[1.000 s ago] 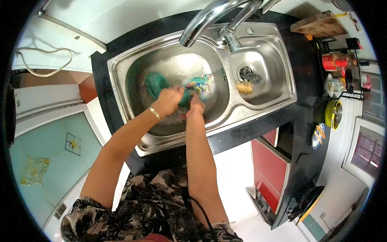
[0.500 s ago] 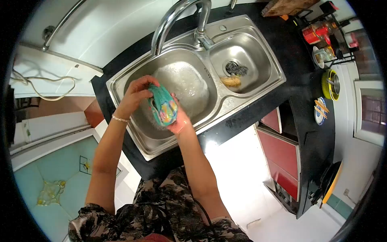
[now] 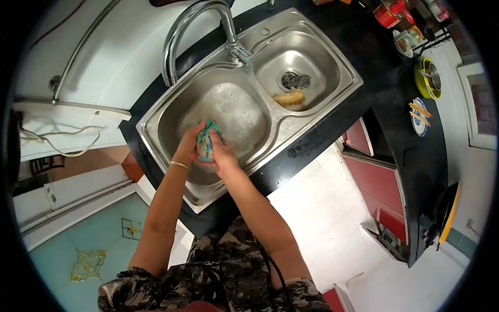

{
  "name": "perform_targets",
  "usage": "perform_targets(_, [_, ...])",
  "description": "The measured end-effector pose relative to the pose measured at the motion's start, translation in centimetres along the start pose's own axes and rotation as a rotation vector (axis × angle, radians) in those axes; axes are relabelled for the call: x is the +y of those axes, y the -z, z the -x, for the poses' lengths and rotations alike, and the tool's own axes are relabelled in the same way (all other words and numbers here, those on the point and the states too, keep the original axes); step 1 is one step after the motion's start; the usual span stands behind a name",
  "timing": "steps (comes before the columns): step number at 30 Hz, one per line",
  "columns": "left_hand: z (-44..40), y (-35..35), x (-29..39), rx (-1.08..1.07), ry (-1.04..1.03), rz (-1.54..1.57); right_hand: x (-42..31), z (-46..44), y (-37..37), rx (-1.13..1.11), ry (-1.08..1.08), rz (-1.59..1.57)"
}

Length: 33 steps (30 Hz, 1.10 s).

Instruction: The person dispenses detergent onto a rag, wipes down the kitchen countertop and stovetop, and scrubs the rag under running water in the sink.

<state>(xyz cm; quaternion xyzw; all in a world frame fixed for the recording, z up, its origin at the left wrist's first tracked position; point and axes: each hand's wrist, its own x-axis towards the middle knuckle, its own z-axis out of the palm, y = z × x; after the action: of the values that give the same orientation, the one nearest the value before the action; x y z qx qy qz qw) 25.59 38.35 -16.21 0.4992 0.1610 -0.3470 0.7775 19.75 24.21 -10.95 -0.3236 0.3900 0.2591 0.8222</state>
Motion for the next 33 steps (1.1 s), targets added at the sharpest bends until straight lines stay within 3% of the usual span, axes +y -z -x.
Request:
perform_targets(1, [-0.1, -1.5, 0.5, 0.214, -0.004, -0.019, -0.1, -1.3, 0.9, 0.123, 0.17, 0.262])
perform_targets(3, [0.5, -3.6, 2.6, 0.231, -0.131, -0.38, -1.4, -4.1, 2.3, 0.38, 0.515, 0.78])
perform_targets(5, [0.3, -4.5, 3.4, 0.252, -0.244, -0.626, -5.9, -2.2, 1.7, 0.406, 0.691, 0.578])
perform_targets(7, [-0.8, -4.6, 3.3, 0.278, -0.343, -0.756, -9.5, -4.5, 2.1, 0.463, 1.005, 0.507])
perform_targets(9, [-0.2, -5.9, 5.1, 0.355, -0.348, -0.488, -14.3, -3.6, 1.2, 0.495, 1.096, 0.492])
perform_targets(11, [0.5, -6.8, 7.1, 0.378, -0.423, -0.369, -18.6, -5.7, 0.8, 0.389, 1.153, 0.289])
perform_targets(14, [2.6, -8.5, 10.3, 0.382, -0.635, -0.435, -22.8, -4.0, -1.2, 0.359, 1.017, 0.04])
perform_targets(17, [5.2, -11.2, 13.3, 0.393, -0.823, -0.602, -25.1, -8.9, 0.3, 0.399, 1.144, 0.318])
perform_targets(20, [6.8, -13.1, 14.4, 0.368, -0.841, -0.707, -25.6, -10.0, 0.8, 0.463, 1.149, 0.382])
perform_targets(24, [7.1, -15.2, 13.3, 0.335, -0.839, -0.655, -25.5, -9.1, 1.4, 0.507, 1.167, 0.514])
perform_targets(28, [6.6, -15.9, 11.6, 0.455, -0.857, -0.622, -24.8, -8.0, 1.5, 0.574, 1.209, 0.6])
perform_targets(33, [3.8, -11.8, 8.8, 0.467, -0.461, -0.358, -24.1, -7.8, 1.7, 0.617, 1.194, 0.577])
